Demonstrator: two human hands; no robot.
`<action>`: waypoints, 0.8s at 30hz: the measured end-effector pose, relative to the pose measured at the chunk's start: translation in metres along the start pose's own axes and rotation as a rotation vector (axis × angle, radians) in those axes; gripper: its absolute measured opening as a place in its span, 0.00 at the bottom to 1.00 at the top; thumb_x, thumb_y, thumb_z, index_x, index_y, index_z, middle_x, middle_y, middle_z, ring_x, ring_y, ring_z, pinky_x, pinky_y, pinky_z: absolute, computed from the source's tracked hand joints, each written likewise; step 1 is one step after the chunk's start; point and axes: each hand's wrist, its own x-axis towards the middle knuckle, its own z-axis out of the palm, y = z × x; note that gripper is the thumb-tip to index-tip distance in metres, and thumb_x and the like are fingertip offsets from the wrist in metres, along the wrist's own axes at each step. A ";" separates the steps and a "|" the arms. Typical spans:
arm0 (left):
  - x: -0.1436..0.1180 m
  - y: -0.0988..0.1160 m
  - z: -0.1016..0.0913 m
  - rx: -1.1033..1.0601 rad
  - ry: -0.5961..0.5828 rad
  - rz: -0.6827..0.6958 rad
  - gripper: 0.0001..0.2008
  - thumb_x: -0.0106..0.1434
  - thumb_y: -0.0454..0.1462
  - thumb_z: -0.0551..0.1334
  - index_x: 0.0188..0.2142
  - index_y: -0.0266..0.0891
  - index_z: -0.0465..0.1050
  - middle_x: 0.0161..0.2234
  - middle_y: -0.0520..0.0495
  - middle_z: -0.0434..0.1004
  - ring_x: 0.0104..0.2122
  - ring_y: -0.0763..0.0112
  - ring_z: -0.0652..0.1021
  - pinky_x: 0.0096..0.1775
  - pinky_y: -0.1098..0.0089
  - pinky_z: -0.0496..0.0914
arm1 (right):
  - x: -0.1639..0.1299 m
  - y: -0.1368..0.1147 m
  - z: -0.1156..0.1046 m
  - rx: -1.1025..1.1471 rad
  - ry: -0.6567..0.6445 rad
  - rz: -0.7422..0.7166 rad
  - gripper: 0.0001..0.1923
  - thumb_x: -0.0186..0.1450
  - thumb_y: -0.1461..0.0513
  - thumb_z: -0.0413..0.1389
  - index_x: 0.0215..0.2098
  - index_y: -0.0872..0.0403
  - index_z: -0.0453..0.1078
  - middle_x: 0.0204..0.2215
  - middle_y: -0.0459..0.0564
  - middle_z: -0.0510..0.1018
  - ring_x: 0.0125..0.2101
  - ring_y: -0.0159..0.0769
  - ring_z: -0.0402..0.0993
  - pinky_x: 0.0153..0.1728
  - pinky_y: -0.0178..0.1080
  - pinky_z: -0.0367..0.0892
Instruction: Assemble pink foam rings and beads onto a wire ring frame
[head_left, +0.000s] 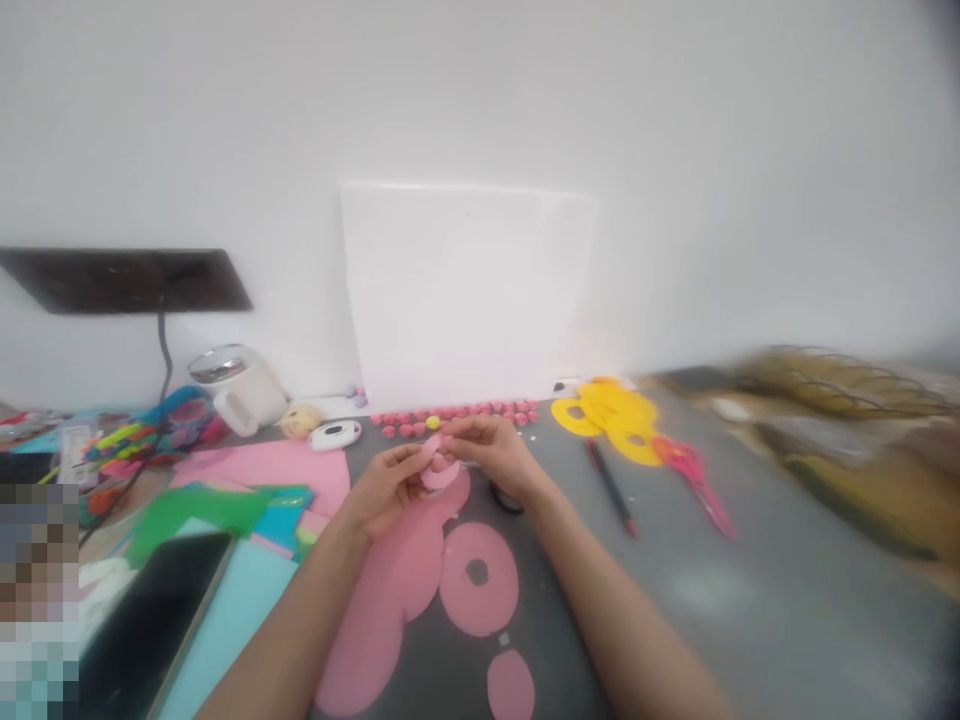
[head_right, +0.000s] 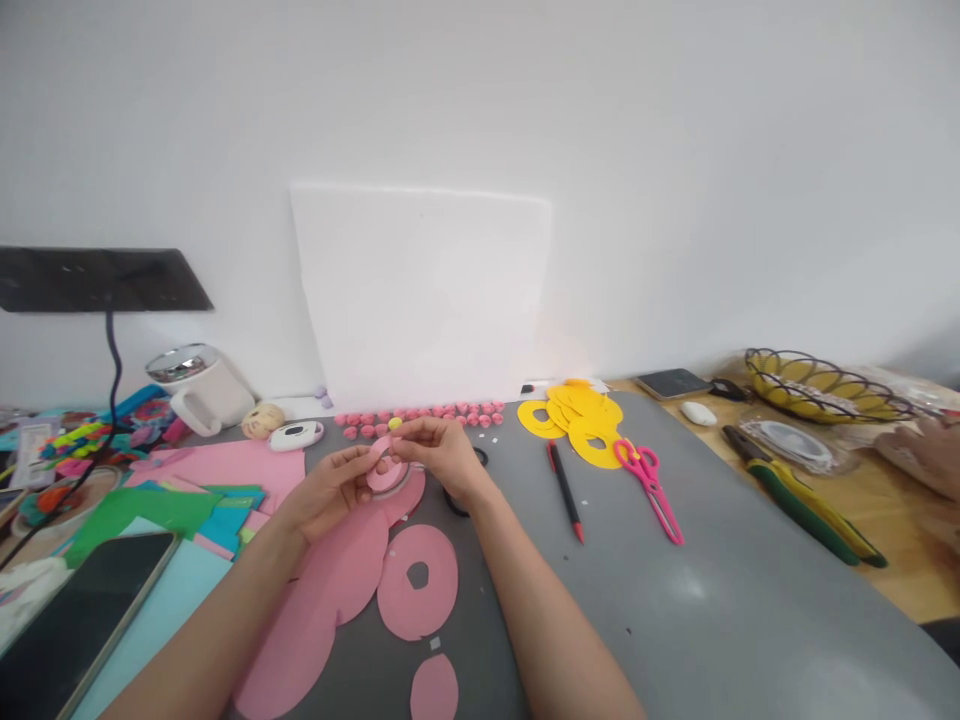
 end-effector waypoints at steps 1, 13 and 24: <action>0.000 0.000 0.000 0.009 -0.005 0.001 0.09 0.50 0.39 0.68 0.28 0.33 0.77 0.27 0.48 0.77 0.22 0.79 0.71 0.21 0.79 0.64 | 0.000 0.000 0.000 -0.003 0.009 0.003 0.14 0.48 0.58 0.65 0.31 0.56 0.74 0.27 0.48 0.79 0.28 0.34 0.76 0.36 0.41 0.71; -0.001 0.002 0.004 0.056 -0.048 0.040 0.09 0.50 0.39 0.68 0.26 0.33 0.76 0.27 0.49 0.76 0.23 0.79 0.71 0.24 0.78 0.65 | 0.000 0.004 0.001 0.010 -0.008 -0.029 0.10 0.48 0.62 0.66 0.28 0.56 0.73 0.23 0.45 0.78 0.25 0.32 0.74 0.32 0.37 0.70; -0.002 0.001 0.003 0.070 -0.012 0.059 0.10 0.50 0.39 0.68 0.26 0.33 0.76 0.26 0.48 0.76 0.23 0.78 0.71 0.24 0.78 0.65 | -0.002 0.001 0.002 -0.002 -0.057 -0.003 0.12 0.50 0.57 0.64 0.29 0.56 0.72 0.24 0.47 0.78 0.26 0.32 0.74 0.34 0.38 0.70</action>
